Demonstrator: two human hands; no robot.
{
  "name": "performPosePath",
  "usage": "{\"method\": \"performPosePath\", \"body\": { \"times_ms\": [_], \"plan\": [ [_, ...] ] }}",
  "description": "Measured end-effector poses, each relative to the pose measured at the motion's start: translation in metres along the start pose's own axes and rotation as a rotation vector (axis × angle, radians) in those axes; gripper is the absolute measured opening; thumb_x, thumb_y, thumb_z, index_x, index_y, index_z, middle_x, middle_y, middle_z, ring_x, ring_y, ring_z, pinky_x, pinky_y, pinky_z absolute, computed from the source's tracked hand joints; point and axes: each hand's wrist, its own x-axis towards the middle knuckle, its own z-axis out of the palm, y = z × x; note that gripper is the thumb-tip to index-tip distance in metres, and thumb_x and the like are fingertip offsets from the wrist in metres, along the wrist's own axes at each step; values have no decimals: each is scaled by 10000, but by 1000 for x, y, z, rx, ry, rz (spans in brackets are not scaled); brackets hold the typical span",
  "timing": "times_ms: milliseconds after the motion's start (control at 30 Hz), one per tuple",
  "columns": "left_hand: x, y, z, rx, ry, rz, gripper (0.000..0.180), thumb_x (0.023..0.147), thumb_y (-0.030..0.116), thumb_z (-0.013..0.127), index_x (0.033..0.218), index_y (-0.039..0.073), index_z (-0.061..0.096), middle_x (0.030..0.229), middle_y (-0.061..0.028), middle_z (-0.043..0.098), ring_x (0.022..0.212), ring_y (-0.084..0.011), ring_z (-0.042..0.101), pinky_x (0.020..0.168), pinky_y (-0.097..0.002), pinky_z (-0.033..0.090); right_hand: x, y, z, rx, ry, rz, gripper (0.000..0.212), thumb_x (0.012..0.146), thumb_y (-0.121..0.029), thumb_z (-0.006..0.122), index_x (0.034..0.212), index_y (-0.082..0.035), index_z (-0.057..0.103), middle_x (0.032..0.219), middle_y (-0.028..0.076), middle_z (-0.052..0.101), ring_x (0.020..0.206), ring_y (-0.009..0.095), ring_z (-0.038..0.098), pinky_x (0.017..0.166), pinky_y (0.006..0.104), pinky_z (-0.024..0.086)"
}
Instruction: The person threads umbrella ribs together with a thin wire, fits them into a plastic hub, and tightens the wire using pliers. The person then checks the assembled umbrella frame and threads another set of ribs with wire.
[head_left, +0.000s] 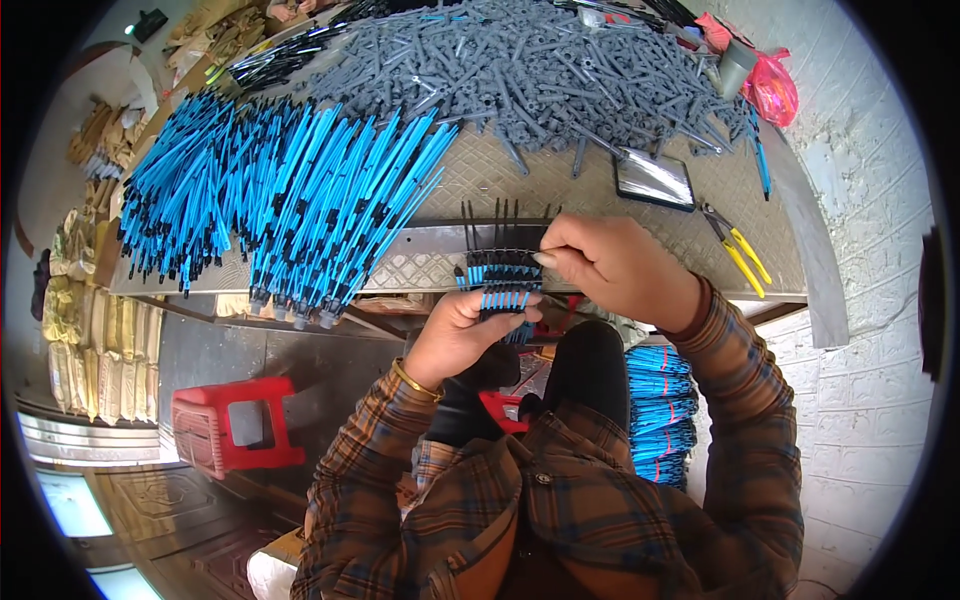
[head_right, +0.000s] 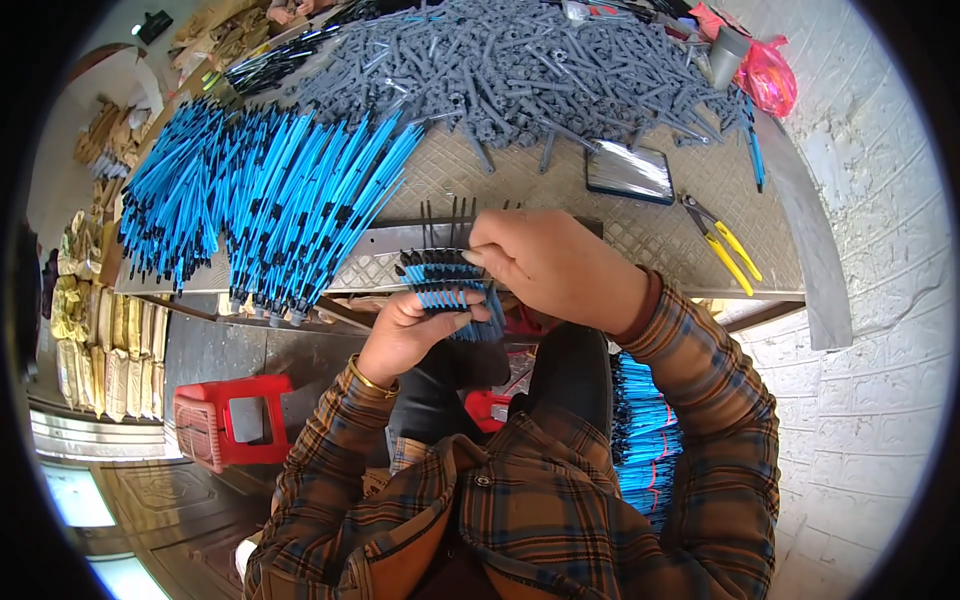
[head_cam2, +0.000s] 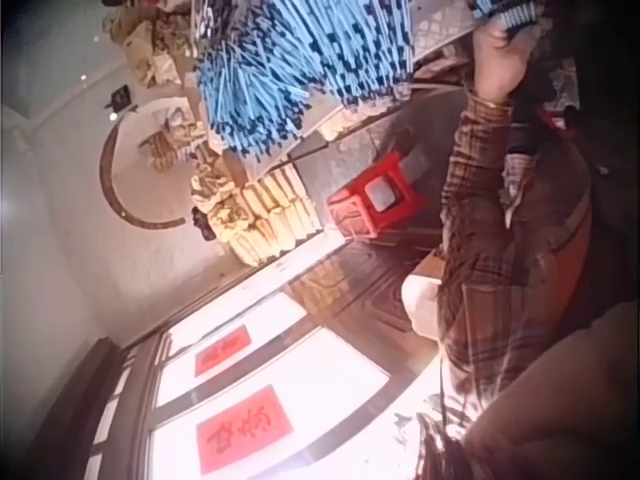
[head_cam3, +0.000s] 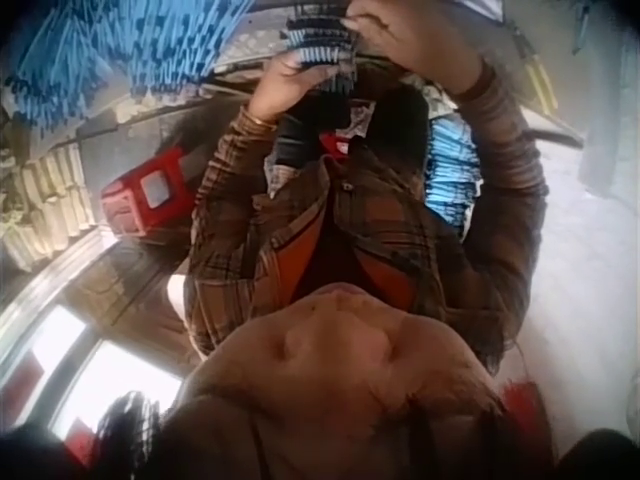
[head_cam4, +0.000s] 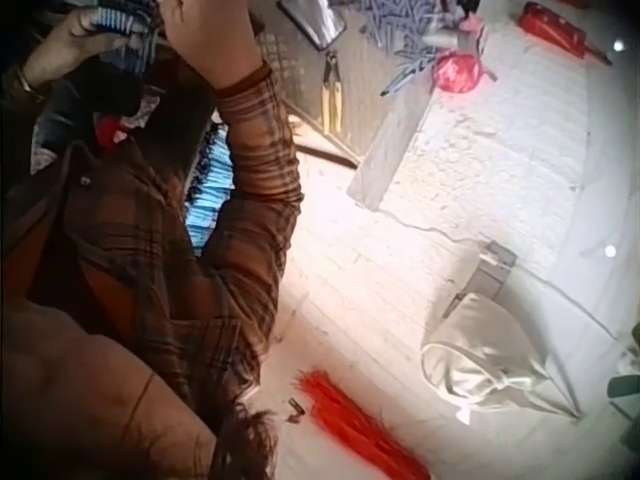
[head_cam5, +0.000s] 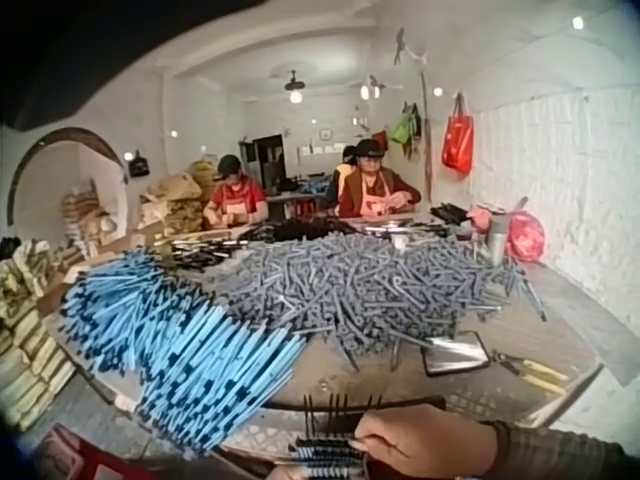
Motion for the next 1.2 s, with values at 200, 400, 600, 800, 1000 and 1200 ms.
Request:
{"method": "performPosePath", "body": {
  "times_ms": [200, 400, 600, 800, 1000, 1200],
  "plan": [
    [-7, 6, -4, 55, 34, -19, 168, 851, -70, 513, 984, -20, 603, 968, -93, 649, 937, -175, 608, 845, -294, 469, 6, 5, 9, 175, -59, 69, 134, 844, -159, 574, 874, -30, 553, 713, 137, 579, 652, 313, 575, 572, 341, 436],
    [-16, 9, -5, -62, 116, -24, 166, 850, -64, 505, 981, -21, 599, 978, -139, 648, 941, -229, 618, 865, -348, 469, 9, 56, -13, -12, 16, -5, 192, 832, -213, 588, 912, -41, 563, 740, 162, 592, 695, 330, 589, 600, 372, 454],
    [-11, 5, -8, -118, 78, -18, 159, 863, -22, 526, 1001, -17, 605, 1001, -162, 645, 965, -240, 617, 886, -356, 460, -18, 181, -77, -624, 51, 369, 185, 834, -235, 531, 892, -65, 573, 828, 159, 619, 754, 358, 596, 675, 447, 466],
    [-6, 7, -10, -109, 79, -50, 145, 863, 10, 544, 989, -23, 611, 986, -163, 649, 959, -246, 618, 883, -360, 460, -21, 189, -78, -676, 29, 414, 175, 818, -219, 556, 850, -47, 570, 776, 183, 607, 760, 387, 582, 672, 475, 447],
    [-4, 9, -9, -104, 87, -48, 145, 865, 18, 543, 987, -25, 609, 977, -165, 650, 955, -253, 618, 876, -369, 462, -26, 195, -81, -615, 81, 347, 151, 816, -196, 567, 806, -46, 548, 760, 179, 581, 741, 383, 558, 643, 445, 433],
    [-5, 5, -9, -96, 111, -37, 151, 843, 40, 572, 985, -5, 599, 943, -188, 653, 899, -286, 634, 830, -404, 482, -29, 188, -81, -618, 88, 344, 136, 822, -180, 556, 833, -45, 543, 778, 182, 579, 744, 387, 556, 646, 447, 432]
  ]
}}
